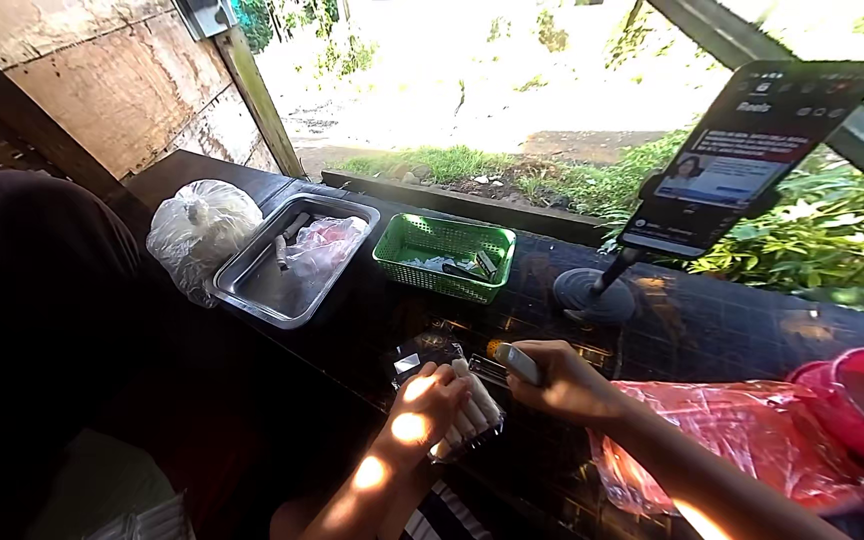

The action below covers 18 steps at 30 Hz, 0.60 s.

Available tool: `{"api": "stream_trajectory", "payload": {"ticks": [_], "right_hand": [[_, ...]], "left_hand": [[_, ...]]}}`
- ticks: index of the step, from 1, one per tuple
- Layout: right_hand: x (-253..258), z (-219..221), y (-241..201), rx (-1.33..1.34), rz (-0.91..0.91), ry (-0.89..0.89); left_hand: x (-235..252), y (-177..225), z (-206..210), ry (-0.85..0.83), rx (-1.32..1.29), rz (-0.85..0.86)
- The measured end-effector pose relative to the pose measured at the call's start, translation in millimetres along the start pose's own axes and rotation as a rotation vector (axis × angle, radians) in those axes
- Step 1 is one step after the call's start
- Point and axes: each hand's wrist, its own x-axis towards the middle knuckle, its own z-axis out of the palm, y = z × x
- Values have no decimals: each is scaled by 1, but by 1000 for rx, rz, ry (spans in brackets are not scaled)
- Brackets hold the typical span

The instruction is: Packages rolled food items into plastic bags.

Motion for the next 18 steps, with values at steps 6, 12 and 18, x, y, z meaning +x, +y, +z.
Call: {"api": "stream_trajectory", "payload": {"ticks": [6,12,18], "right_hand": [[-1,-1,0,-33,-38,-34],[1,-2,0,14,-49,-130],[10,4,-6,0,-90,-168]], "left_hand": [[4,-3,-13,-221,-86,-43],[8,-5,-51,153,-120,28],[21,14,-50,82,-158,186]]}}
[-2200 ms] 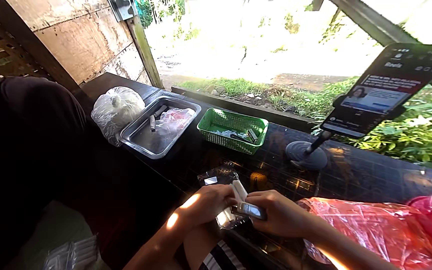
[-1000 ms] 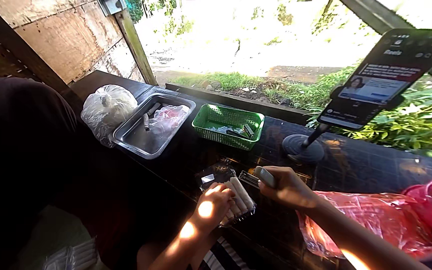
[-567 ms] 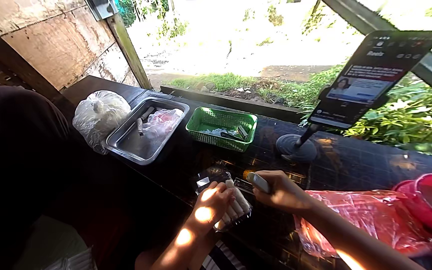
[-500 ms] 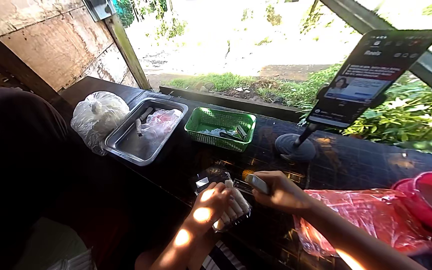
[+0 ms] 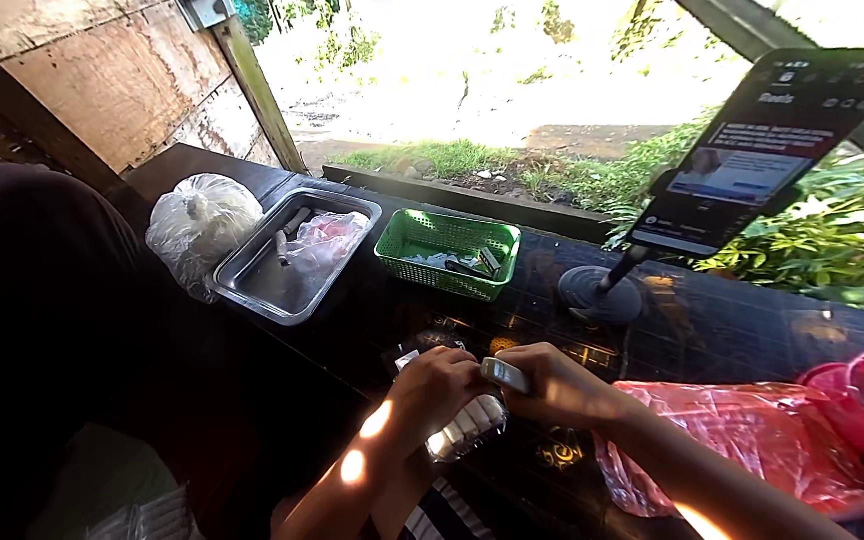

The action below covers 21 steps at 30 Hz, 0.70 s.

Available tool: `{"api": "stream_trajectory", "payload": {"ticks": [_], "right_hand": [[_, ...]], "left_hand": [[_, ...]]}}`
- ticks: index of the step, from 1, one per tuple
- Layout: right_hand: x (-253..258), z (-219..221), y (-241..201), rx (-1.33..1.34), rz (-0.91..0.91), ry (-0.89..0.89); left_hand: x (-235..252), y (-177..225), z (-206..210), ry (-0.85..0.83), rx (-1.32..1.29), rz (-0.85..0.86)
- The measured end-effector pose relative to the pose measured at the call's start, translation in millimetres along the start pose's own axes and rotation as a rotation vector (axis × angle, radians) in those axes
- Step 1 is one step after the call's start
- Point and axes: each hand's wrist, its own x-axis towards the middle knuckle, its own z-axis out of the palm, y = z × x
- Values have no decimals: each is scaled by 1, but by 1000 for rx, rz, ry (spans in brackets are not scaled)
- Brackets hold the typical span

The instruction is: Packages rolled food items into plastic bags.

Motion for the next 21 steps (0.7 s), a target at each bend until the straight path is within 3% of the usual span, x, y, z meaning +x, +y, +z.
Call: {"api": "stream_trajectory", "payload": {"ticks": [21], "right_hand": [[7,5,-3,-60,37,-98]], "left_hand": [[-7,-1,-2,-132,90,-106]]}}
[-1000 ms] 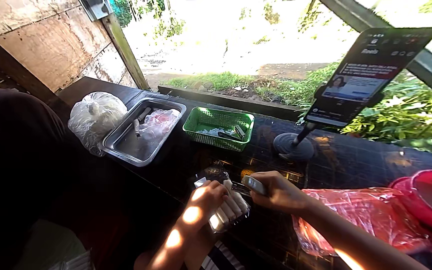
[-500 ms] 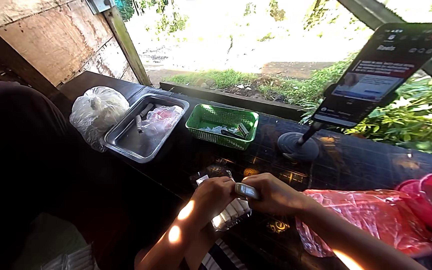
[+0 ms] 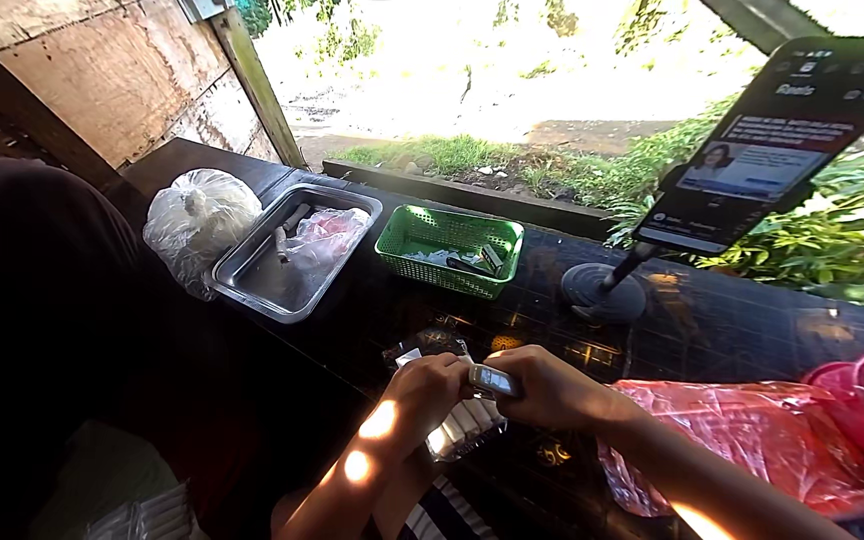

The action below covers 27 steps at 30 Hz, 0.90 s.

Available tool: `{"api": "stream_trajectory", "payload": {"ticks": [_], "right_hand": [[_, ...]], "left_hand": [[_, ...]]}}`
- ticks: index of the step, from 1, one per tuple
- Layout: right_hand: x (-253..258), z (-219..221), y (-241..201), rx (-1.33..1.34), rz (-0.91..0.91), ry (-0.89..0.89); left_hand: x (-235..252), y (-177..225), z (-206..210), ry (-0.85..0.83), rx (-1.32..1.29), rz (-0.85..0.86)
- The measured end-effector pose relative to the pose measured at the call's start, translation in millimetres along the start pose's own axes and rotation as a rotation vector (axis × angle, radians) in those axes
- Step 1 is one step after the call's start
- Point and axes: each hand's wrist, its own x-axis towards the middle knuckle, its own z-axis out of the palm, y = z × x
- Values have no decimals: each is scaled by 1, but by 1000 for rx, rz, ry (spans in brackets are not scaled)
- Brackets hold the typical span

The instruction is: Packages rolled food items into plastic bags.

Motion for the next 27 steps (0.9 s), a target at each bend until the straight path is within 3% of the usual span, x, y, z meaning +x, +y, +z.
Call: {"api": "stream_trajectory", "payload": {"ticks": [13,17,22,24,27], "right_hand": [[4,-1,8,194,-24,-78],[9,-4,7,489,100,-26],[24,-2,1,1115,196,299],[33,2,-17,1315,373,501],[49,7,-36,1413,727,696]], "left_hand": [[-18,-14,-1,40,-160,-104],[-15,-14,-15,177,-113,-76],[-3,-10,-34,388,-109,-67],[4,-9,-31,419,-110,-33],[6,-9,-21,315,-129,-8]]}}
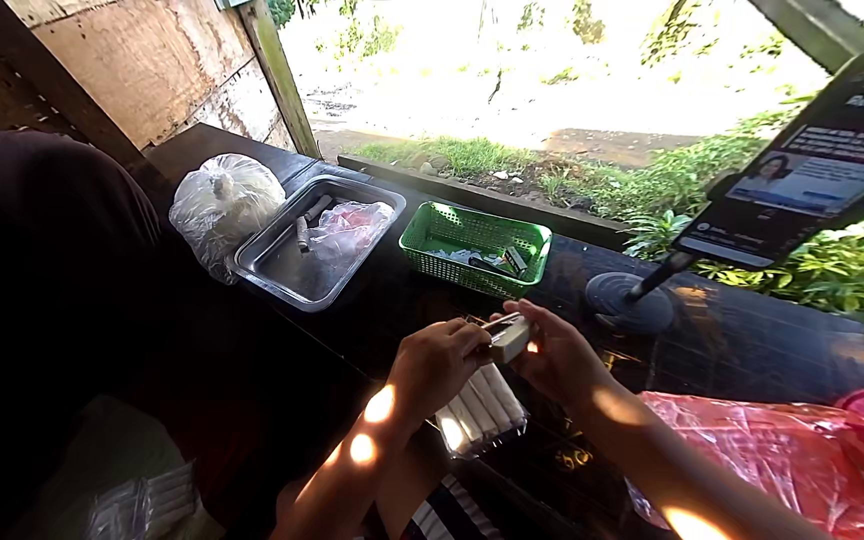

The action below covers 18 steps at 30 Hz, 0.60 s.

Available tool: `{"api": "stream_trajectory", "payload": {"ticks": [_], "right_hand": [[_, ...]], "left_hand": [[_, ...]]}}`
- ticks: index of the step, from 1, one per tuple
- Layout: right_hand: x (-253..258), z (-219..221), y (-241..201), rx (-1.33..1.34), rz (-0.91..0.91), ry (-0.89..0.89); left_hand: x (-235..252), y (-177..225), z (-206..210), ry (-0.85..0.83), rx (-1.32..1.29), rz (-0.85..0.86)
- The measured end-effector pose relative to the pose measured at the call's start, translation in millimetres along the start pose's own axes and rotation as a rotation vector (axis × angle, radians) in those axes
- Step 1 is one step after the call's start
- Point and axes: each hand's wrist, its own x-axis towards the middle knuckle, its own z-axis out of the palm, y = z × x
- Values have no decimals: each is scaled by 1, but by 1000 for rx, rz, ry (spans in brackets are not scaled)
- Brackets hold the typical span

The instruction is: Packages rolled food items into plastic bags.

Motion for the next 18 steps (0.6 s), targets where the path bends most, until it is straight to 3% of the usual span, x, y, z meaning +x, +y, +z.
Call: {"api": "stream_trajectory", "payload": {"ticks": [1,3,6,9,12,18], "right_hand": [[2,-1,1,-60,2,35],[12,-18,-3,-403,-138,-75],[17,-40,-24,-1358,-422,-211],[15,-37,-18,-1921,-364,-240],[20,-34,-7,-2070,-257,-261],[29,-47,3,-2086,-293,-293]], "left_hand": [[-3,-2,0,-48,-14,-35],[-10,-9,-10,-133,-29,-251],[-21,-34,-26,-234,-48,-744],[-34,-54,-23,-238,-185,-1036],[-42,-56,-16,-130,-401,-1172],[-45,-60,-12,-20,-577,-1268]]}}
